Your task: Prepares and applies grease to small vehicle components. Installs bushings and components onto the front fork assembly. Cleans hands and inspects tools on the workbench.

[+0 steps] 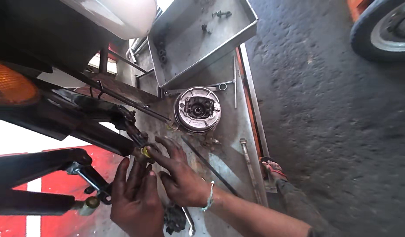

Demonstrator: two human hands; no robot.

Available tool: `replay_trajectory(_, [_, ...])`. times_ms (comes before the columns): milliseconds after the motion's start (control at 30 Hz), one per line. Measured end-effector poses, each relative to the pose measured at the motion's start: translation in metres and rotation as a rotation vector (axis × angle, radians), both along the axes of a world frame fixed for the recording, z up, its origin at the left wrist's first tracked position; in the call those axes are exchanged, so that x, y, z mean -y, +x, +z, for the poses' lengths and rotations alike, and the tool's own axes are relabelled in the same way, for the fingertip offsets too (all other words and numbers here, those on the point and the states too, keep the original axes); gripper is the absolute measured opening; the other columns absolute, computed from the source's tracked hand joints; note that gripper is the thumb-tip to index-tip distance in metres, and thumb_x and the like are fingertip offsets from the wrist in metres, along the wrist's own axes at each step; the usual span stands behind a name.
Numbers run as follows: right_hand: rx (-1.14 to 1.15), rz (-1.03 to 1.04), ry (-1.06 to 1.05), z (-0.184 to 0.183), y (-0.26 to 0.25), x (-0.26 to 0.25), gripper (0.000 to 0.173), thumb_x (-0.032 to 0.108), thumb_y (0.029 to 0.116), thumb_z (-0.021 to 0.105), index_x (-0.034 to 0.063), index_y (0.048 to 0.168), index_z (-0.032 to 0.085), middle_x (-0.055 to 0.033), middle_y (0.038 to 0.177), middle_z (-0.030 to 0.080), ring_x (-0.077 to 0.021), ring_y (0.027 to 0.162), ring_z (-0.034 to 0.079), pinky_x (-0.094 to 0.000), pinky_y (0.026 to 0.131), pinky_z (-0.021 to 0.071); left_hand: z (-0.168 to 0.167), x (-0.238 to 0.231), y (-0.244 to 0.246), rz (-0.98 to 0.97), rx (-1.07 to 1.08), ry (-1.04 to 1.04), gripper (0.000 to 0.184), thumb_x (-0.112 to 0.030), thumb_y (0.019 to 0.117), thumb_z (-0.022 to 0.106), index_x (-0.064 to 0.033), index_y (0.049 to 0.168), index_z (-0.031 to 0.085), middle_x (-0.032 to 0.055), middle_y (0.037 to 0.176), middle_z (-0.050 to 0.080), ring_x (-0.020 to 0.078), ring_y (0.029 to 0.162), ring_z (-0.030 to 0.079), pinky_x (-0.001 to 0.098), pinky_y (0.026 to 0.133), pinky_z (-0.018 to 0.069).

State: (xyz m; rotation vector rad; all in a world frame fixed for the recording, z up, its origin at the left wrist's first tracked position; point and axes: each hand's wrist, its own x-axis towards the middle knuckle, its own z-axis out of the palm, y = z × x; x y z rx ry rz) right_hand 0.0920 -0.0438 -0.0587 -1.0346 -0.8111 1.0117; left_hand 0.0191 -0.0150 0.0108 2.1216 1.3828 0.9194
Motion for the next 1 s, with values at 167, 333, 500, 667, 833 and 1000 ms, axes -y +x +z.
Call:
replay_trajectory(167, [0.039, -0.044, 0.013, 0.001, -0.001, -0.001, 0.060, -0.007, 0.0871, 0.057, 0.0084, 0.145, 0.058, -0.0172, 0.163, 0.033, -0.0396, 0.154, 0.018, -0.0634, 0.120, 0.0193, -0.003, -0.001, -0.001, -0.017, 0.026, 0.010, 0.062, 0.008, 0.0796, 0.058, 0.0202, 0.137, 0.038, 0.0152, 0.119, 0.071, 0.0026, 0.096, 0.073, 0.0190, 0.082, 0.0607])
replay_trajectory(333, [0.139, -0.057, 0.038, -0.001, 0.004, -0.002, 0.059, -0.007, 0.0853, 0.059, 0.0080, 0.142, 0.060, -0.0169, 0.161, 0.037, -0.0411, 0.154, 0.019, -0.0654, 0.119, 0.0209, -0.002, -0.002, -0.001, -0.018, 0.062, 0.008, 0.058, 0.008, 0.0785, 0.057, 0.0188, 0.133, 0.039, 0.0095, 0.114, 0.072, 0.0018, 0.093, 0.073, 0.0200, 0.080, 0.0619])
replay_trajectory(500, [0.135, -0.164, 0.112, -0.005, 0.006, -0.005, 0.044, -0.002, 0.0896, 0.058, 0.0028, 0.133, 0.065, -0.0151, 0.147, 0.053, -0.0339, 0.137, 0.047, -0.0546, 0.110, 0.0404, 0.002, 0.000, 0.005, 0.048, 0.081, -0.001, 0.049, 0.010, 0.0851, 0.061, 0.0168, 0.131, 0.043, 0.0087, 0.110, 0.072, -0.0011, 0.092, 0.072, 0.0166, 0.081, 0.0597])
replay_trajectory(667, [0.099, -0.108, 0.151, 0.000, 0.013, -0.004, 0.046, -0.008, 0.0887, 0.057, -0.0016, 0.134, 0.063, -0.0186, 0.136, 0.061, -0.0291, 0.126, 0.058, -0.0428, 0.104, 0.0489, 0.003, -0.004, 0.000, 0.049, 0.016, 0.017, 0.051, 0.008, 0.0846, 0.061, 0.0167, 0.132, 0.045, 0.0110, 0.113, 0.068, -0.0042, 0.090, 0.069, 0.0137, 0.077, 0.0580])
replay_trajectory(833, [0.020, -0.009, 0.037, 0.012, 0.020, -0.004, 0.049, -0.009, 0.0885, 0.058, 0.0021, 0.136, 0.063, -0.0169, 0.135, 0.060, -0.0253, 0.117, 0.061, -0.0394, 0.095, 0.0538, 0.004, -0.007, 0.000, -0.001, -0.031, 0.058, 0.055, 0.007, 0.0812, 0.061, 0.0172, 0.133, 0.042, 0.0108, 0.115, 0.068, -0.0046, 0.085, 0.070, 0.0143, 0.076, 0.0588])
replay_trajectory(1000, [-0.010, -0.044, 0.021, 0.013, 0.014, -0.004, 0.048, -0.008, 0.0879, 0.059, 0.0025, 0.134, 0.066, -0.0155, 0.131, 0.063, -0.0232, 0.114, 0.062, -0.0377, 0.094, 0.0542, 0.003, -0.009, -0.002, -0.043, -0.030, 0.083, 0.057, 0.007, 0.0773, 0.059, 0.0192, 0.130, 0.042, 0.0129, 0.117, 0.066, -0.0032, 0.086, 0.070, 0.0155, 0.076, 0.0599])
